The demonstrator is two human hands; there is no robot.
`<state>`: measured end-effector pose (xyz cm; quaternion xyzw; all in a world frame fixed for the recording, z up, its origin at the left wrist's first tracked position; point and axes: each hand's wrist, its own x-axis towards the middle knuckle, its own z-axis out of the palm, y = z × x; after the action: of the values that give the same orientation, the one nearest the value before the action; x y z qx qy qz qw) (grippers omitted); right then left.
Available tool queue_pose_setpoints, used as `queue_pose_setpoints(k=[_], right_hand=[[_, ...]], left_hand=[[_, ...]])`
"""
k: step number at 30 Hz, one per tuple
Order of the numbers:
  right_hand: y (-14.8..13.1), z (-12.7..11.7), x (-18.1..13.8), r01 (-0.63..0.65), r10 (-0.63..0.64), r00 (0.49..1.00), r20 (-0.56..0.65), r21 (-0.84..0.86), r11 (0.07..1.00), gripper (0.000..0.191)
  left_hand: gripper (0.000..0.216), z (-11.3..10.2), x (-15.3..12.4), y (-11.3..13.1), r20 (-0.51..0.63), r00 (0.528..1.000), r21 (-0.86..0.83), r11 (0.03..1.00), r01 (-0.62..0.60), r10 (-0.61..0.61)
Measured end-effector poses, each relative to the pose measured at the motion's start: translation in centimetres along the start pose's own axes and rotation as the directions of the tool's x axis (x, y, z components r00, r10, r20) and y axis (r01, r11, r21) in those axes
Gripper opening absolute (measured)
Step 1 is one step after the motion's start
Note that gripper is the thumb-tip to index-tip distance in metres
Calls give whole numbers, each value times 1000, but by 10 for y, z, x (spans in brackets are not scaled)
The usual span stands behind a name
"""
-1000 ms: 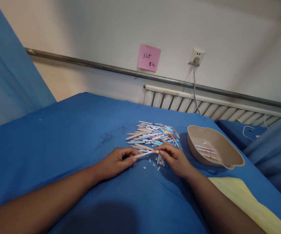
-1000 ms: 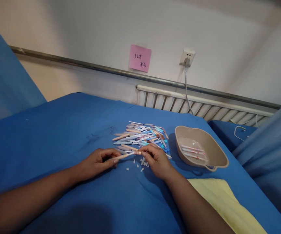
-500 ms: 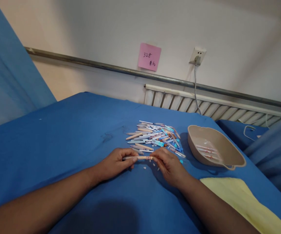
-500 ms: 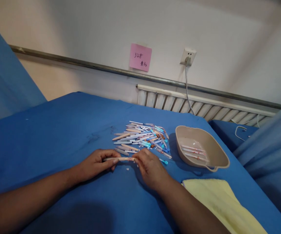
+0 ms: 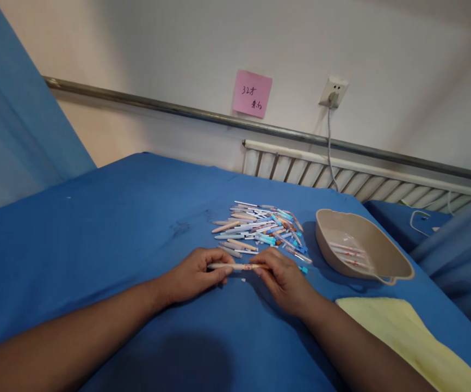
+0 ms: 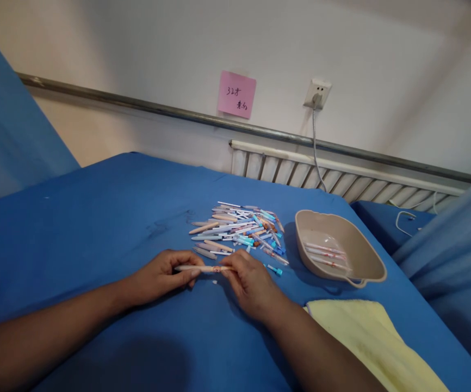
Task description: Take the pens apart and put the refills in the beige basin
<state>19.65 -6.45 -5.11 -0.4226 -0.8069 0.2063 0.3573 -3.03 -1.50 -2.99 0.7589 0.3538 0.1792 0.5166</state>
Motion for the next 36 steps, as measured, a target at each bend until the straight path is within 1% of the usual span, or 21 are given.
queue_pose_setpoints(k=[3, 5, 9, 11, 12, 14, 16, 18, 19, 20, 21, 23, 24, 25, 27, 29, 30, 31, 34, 35, 36], right_hand=[[0, 1, -1, 5, -5, 1000, 23, -20, 1000, 16], [1, 1, -1, 10, -9, 1000, 24, -25, 1000, 16], [2, 1, -1, 8, -10, 999, -36, -45, 999, 15], [4, 1, -1, -7, 3, 998, -59, -58, 998, 14], [4, 1, -1, -15, 11, 998, -64, -63, 998, 14], [5, 1, -1, -24, 19, 998, -65, -69, 997, 14], [5, 1, -1, -24, 20, 998, -63, -72, 997, 14], [5, 1, -1, -24, 20, 998, -64, -74, 997, 14], [5, 1, -1, -24, 19, 998, -66, -75, 997, 13], [4, 1, -1, -23, 18, 998, -67, -76, 997, 13], [4, 1, -1, -22, 17, 997, -69, -79, 997, 13], [4, 0, -1, -16, 10, 997, -71, -82, 997, 13], [4, 0, -1, -13, 7, 997, -71, -82, 997, 13], [4, 0, -1, -11, 5, 997, -72, -82, 997, 13], [5, 0, -1, -11, 6, 998, -70, -80, 997, 13], [5, 0, 0, -14, 8, 998, -69, -79, 997, 13], [4, 0, 0, -13, 8, 998, -68, -78, 997, 13], [4, 0, 0, -12, 7, 998, -66, -78, 997, 13], [4, 1, 0, 0, -5, 998, -65, -80, 997, 13], [4, 1, 0, 4, -9, 998, -63, -82, 997, 13], [4, 1, 0, 6, -11, 998, -60, -85, 996, 13]], left_hand=[[22, 2, 0, -1, 13, 1000, -2, 1000, 6, -6], [25, 3, 0, -1, 7, 1000, -38, 999, 13, -12], [41, 5, 2, 0, -78, 996, -172, 984, 35, -49], [44, 5, 3, 0, -107, 990, -192, 979, 69, -91], [43, 5, 4, -1, -119, 987, -191, 978, 88, -112], [36, 5, 5, -3, -144, 981, -193, 976, 101, -130], [27, 5, 6, -5, -186, 979, -222, 974, 42, -85], [32, 6, 6, -5, -234, 972, -280, 959, -46, -22], [37, 6, 6, -6, -242, 970, -309, 949, -63, -14], [41, 6, 6, -6, -236, 971, -337, 940, -55, -28], [41, 7, 6, -6, -212, 975, -356, 934, -19, -61], [35, 7, 7, -7, -143, 981, -358, 931, 74, -133], [34, 7, 7, -7, -122, 980, -346, 932, 104, -155], [32, 7, 7, -8, -123, 980, -336, 936, 106, -155], [26, 7, 7, -8, -171, 981, -332, 943, 32, -93], [33, 7, 7, -7, -230, 973, -351, 934, -64, -19], [38, 7, 7, -7, -237, 972, -364, 928, -78, -11], [41, 7, 7, -7, -224, 974, -376, 925, -60, -28], [34, 7, 7, -7, -125, 983, -362, 929, 83, -136], [34, 7, 7, -8, -106, 982, -342, 933, 110, -154], [32, 7, 7, -9, -105, 983, -321, 941, 111, -152]])
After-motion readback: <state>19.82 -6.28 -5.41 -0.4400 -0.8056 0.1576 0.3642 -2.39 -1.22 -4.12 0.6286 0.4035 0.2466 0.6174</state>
